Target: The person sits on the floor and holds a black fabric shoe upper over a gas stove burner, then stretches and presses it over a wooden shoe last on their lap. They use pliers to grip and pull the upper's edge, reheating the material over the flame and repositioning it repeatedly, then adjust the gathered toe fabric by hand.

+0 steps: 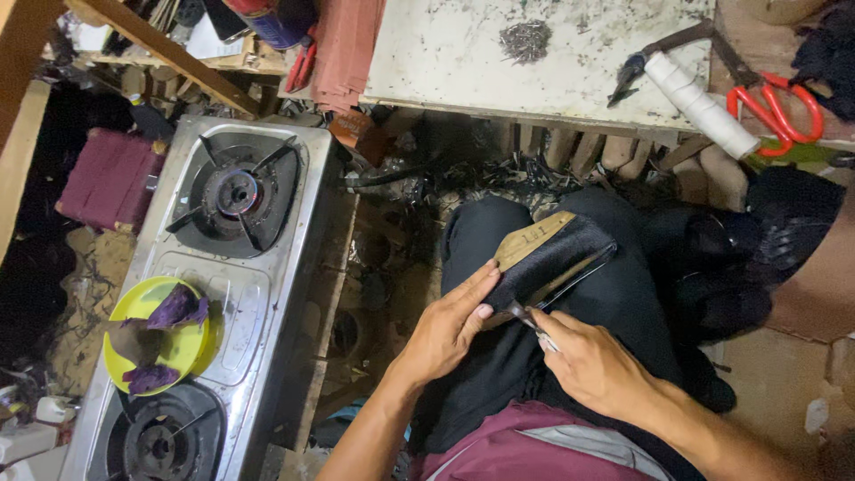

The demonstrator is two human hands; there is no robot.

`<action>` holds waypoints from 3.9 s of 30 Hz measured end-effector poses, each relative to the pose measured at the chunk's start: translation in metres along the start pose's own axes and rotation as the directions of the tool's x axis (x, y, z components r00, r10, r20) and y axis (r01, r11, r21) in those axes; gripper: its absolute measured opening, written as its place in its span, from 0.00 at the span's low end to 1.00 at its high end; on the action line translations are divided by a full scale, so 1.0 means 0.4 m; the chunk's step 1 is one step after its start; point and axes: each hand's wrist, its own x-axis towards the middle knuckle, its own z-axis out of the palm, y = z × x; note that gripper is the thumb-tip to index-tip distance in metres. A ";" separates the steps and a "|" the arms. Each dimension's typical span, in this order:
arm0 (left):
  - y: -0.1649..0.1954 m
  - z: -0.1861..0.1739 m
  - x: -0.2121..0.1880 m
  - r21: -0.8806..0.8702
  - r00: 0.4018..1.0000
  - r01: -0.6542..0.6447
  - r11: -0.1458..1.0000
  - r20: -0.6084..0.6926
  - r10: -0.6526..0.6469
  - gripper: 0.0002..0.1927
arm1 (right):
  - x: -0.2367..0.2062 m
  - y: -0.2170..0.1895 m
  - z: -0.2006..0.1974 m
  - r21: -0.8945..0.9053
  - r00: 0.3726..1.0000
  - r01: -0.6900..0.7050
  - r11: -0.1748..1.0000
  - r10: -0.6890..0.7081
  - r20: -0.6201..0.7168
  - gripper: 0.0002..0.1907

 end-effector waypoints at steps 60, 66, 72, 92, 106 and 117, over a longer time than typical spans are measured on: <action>0.098 0.085 0.047 0.401 0.998 -0.046 0.915 -0.009 0.054 0.28 | -0.077 0.143 0.089 0.680 0.710 -0.675 0.284 0.502 0.495 0.24; 0.111 0.105 0.023 0.451 0.993 -0.096 0.888 -0.016 0.116 0.28 | -0.086 0.157 0.046 0.663 0.676 -0.710 0.235 0.492 0.549 0.24; 0.084 0.051 0.045 0.282 0.999 -0.017 0.959 0.035 0.008 0.26 | -0.075 0.097 0.009 0.428 0.835 -0.550 0.717 0.463 0.297 0.15; 0.101 0.104 0.018 0.465 0.991 -0.101 0.879 -0.032 0.130 0.28 | -0.084 0.089 0.047 0.778 0.656 -0.617 -0.116 0.471 0.590 0.22; 0.076 0.071 0.041 0.323 0.999 -0.027 0.946 0.040 0.015 0.27 | -0.062 0.096 -0.019 0.158 0.856 -0.499 0.852 0.455 0.245 0.11; 0.098 0.101 0.088 0.474 0.997 0.075 0.877 -0.025 -0.072 0.27 | -0.032 0.031 -0.080 -0.271 0.916 -0.262 0.926 0.327 0.232 0.09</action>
